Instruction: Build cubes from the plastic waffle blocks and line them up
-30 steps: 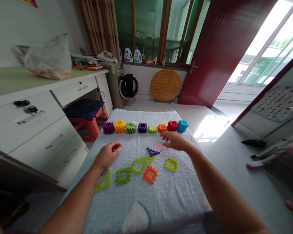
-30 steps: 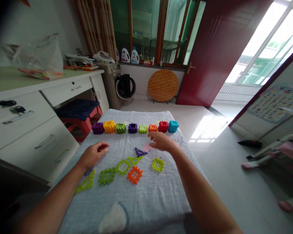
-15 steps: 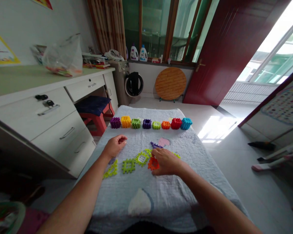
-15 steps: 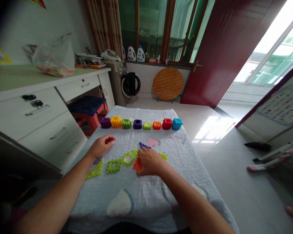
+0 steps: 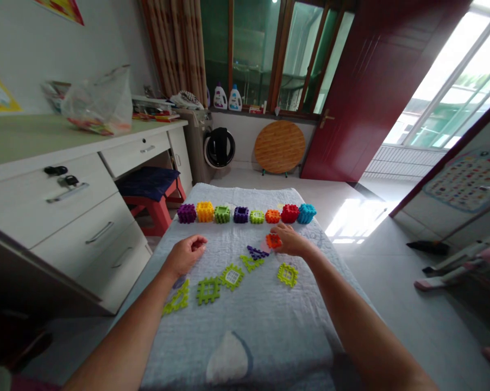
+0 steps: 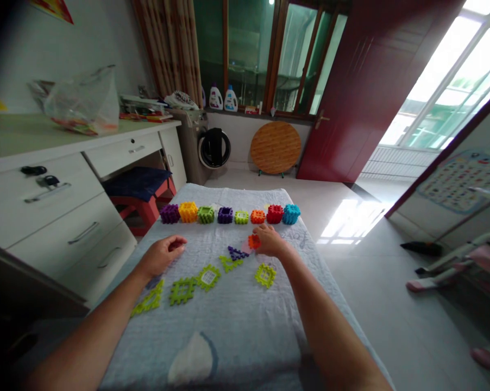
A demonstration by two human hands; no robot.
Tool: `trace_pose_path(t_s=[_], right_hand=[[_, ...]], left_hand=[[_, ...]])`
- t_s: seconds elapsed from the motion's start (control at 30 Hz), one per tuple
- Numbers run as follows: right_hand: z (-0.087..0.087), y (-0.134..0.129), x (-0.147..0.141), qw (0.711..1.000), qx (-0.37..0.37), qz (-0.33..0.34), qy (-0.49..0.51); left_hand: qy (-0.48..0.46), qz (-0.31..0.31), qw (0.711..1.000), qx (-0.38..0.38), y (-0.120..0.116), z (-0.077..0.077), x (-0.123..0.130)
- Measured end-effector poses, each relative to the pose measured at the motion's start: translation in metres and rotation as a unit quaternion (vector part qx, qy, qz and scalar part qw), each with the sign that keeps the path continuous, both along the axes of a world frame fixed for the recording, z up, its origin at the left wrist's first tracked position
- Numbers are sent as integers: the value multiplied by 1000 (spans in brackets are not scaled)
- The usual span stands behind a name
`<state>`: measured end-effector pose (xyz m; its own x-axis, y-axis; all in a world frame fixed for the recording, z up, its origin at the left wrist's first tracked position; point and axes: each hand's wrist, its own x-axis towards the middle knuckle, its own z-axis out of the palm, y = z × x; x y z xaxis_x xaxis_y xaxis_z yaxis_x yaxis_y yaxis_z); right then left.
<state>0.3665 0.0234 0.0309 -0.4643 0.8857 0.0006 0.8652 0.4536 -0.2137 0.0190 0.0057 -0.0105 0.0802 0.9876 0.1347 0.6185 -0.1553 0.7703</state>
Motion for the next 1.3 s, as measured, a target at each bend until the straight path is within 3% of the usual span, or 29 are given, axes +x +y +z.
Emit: trace_pose_path(t_s=[0.13, 0.23, 0.43, 0.57, 0.8, 1.07, 1.2, 1.3], right_hand=[[-11, 5, -2, 999, -24, -21, -5], [-7, 5, -4, 999, -21, -32, -23], [26, 27, -4, 986, 88, -123, -63], [40, 57, -5, 978, 88, -157, -107], [29, 83, -10, 981, 65, -125, -131], [39, 55, -5, 985, 110, -117, -63], [41, 20, -4, 1000, 20, -18, 3], [32, -9, -12, 999, -30, 16, 25]], left_hand=[[8, -2, 1000, -3, 0, 0, 0], [15, -7, 1000, -7, 0, -2, 0], [20, -6, 1000, -18, -1, -1, 0], [19, -6, 1000, -18, -1, 0, 0], [11, -9, 1000, -16, 1, -4, -2], [28, 0, 999, -18, 0, -1, -1], [37, -4, 999, -9, 0, -2, -1], [38, -1, 999, -7, -1, -1, -1]])
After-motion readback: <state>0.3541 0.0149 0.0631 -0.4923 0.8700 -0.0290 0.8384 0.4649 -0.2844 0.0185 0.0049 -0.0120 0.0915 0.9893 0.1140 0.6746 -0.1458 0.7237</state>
